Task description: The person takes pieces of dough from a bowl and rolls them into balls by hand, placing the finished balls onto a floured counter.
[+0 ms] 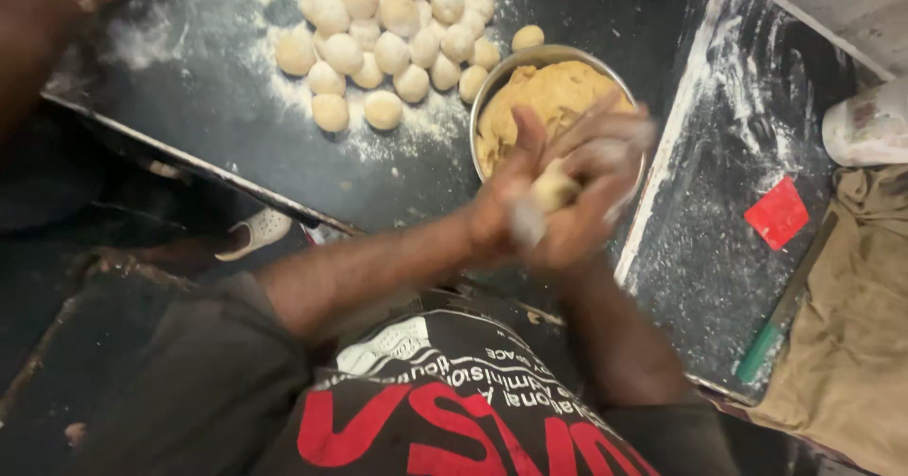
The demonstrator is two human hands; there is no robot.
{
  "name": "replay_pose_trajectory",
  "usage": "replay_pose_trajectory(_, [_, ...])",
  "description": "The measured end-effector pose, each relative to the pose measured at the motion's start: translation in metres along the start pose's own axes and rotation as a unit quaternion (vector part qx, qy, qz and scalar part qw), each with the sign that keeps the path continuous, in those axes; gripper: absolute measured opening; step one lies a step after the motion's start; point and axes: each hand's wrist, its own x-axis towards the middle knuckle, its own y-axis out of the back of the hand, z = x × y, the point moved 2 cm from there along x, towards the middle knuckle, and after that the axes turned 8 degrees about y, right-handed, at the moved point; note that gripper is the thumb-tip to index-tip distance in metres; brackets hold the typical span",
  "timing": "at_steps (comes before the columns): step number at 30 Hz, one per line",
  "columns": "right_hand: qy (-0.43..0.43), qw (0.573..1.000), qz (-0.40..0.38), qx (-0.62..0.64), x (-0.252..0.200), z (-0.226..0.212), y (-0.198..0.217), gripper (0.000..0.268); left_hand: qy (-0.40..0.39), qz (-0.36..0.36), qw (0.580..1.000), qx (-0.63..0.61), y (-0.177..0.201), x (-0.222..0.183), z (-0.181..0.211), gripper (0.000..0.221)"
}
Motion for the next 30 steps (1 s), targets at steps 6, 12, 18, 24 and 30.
replay_pose_trajectory(6, [-0.005, 0.999, -0.010, -0.034, 0.014, 0.021, 0.005, 0.041, -0.059, 0.012, 0.998, -0.034, -0.002, -0.012, 0.020, 0.112])
replay_pose_trajectory(12, [0.081, 0.996, -0.020, 0.020, -0.004, -0.008, -0.027, 0.027, -0.069, 0.033, 0.997, 0.016, 0.022, -0.002, 0.036, 0.110])
replay_pose_trajectory(18, [0.014, 0.999, -0.044, -0.027, 0.025, 0.021, -0.016, 0.030, 0.012, 0.027, 0.993, -0.111, 0.015, -0.011, 0.015, 0.113])
replay_pose_trajectory(24, [0.046, 0.987, -0.140, 0.059, 0.021, -0.024, -0.047, 0.034, -0.057, 0.103, 0.972, -0.205, 0.058, -0.026, 0.054, 0.112])
replay_pose_trajectory(30, [-0.159, 0.964, 0.040, 0.212, 0.053, 0.033, -0.027, 0.040, 0.028, 0.313, 0.948, -0.055, 0.084, -0.049, 0.019, 0.068])
